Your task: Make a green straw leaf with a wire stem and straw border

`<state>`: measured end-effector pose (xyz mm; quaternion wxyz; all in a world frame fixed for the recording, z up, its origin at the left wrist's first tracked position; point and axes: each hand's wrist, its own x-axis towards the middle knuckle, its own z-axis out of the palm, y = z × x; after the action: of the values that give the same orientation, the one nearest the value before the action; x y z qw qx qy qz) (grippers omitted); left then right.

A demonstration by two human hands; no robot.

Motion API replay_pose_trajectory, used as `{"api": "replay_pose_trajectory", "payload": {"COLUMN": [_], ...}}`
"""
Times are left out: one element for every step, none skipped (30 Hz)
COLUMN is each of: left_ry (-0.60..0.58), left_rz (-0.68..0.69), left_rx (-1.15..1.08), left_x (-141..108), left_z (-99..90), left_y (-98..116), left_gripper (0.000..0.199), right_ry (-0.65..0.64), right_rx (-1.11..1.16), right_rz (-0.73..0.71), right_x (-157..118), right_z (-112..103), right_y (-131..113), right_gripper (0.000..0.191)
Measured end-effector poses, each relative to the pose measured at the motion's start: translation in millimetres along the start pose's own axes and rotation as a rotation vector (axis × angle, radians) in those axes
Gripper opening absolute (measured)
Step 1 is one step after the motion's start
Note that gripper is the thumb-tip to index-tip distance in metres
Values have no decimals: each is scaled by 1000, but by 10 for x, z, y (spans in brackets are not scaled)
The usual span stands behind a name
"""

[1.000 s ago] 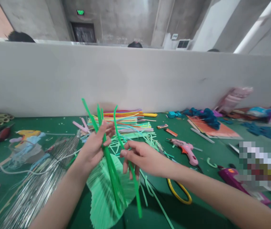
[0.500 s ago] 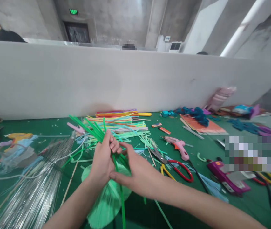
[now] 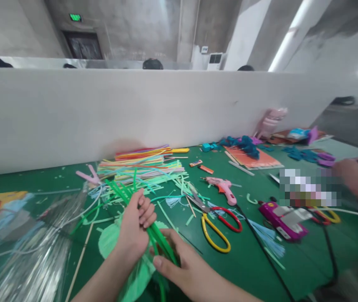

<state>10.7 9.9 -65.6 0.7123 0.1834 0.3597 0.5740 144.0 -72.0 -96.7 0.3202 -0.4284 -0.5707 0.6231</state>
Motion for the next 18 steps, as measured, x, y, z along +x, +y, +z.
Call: {"api": "replay_pose_trajectory", "payload": {"left_ry": [-1,-4,-7,-10,-14,-17,-21,-22,-20,-13,2,24,51,80,111,143,180,219], "left_rz": [-10,-23,-38,-52,-65,-77,-87,-98,-110,-118,-116,-115,-122,-123,-111,-79,-36,20], "left_rx": [20,45,74,107,143,183,228,280,337,398,462,533,613,699,787,877,971,1066], "left_x": [-13,-20,-24,-27,-35,-50,-73,-106,-146,-190,-233,-271,-299,-316,-318,-306,-280,-242], "left_z": [2,-4,-21,-51,-95,-154,-230,-323,-435,-563,-706,-862,-1025,-1191,-1352,-1502,-1636,-1748], "left_y": [-36,-55,-53,-24,33,119,229,359,502,647,787,910,1012,1089,1141,1172,1188,1196], "left_gripper": [40,41,42,43,45,47,49,50,53,55,55,55,54,54,56,56,54,49], "right_ry": [-38,-64,-76,-87,-99,-130,-191,-271,-346,-395,-402,-368,-309,-251,-214,-207,-211,-222], "right_rx": [74,146,197,214,187,113,7,-110,-225,-329,-424,-513,-603,-695,-790,-879,-953,-1006], "right_rz": [45,107,166,201,204,179,136,82,14,-64,-148,-233,-312,-374,-414,-434,-432,-413], "right_x": [31,55,72,81,83,78,70,58,47,38,36,42,60,91,134,186,241,292], "right_z": [51,109,170,228,280,320,347,360,361,352,335,315,294,278,267,265,271,284], "right_y": [29,64,106,151,196,239,275,302,318,323,318,306,292,281,278,286,308,342], "right_gripper": [59,60,60,60,59,59,58,57,56,54,53,52,51,52,54,57,61,66]}}
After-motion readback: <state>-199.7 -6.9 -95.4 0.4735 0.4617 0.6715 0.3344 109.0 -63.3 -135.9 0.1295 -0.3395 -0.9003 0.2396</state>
